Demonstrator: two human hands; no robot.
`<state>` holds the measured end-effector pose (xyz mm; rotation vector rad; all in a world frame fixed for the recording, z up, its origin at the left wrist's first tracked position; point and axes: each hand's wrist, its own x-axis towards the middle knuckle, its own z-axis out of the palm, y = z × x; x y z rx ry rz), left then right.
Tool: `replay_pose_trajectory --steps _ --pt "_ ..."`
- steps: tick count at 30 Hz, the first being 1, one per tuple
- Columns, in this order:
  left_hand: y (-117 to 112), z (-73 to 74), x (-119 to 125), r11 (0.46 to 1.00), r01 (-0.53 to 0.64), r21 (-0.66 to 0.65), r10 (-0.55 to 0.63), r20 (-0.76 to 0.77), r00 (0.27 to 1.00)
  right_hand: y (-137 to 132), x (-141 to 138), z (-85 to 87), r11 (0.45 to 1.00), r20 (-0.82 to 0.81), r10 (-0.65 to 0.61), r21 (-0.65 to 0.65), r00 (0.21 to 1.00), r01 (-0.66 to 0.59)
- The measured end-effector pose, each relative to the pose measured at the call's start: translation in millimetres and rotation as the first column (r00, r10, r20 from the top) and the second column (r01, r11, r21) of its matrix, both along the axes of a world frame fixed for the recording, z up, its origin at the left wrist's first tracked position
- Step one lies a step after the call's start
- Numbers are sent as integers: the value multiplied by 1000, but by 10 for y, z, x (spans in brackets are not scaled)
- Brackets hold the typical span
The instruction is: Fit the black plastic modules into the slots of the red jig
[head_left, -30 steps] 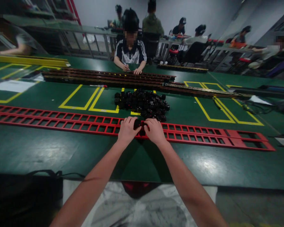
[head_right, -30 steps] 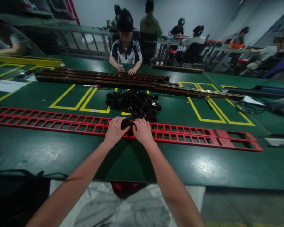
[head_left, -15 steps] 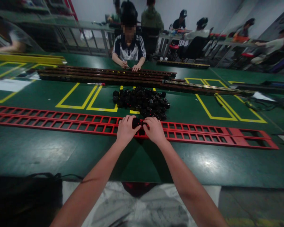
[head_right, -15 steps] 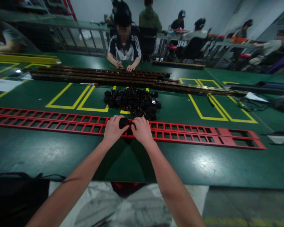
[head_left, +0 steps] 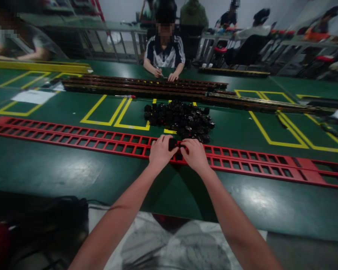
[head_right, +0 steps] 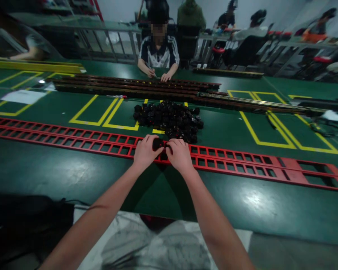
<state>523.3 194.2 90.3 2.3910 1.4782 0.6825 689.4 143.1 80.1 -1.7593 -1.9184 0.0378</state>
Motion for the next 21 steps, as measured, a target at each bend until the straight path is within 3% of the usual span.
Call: replay_pose_trajectory --steps 9,21 --pt "70 -1 -8 997 53 64 -49 -58 997 184 160 -179 994 111 13 102 994 -25" --pt "54 25 -24 996 73 57 -71 -36 997 200 193 -185 992 185 13 119 983 -36"
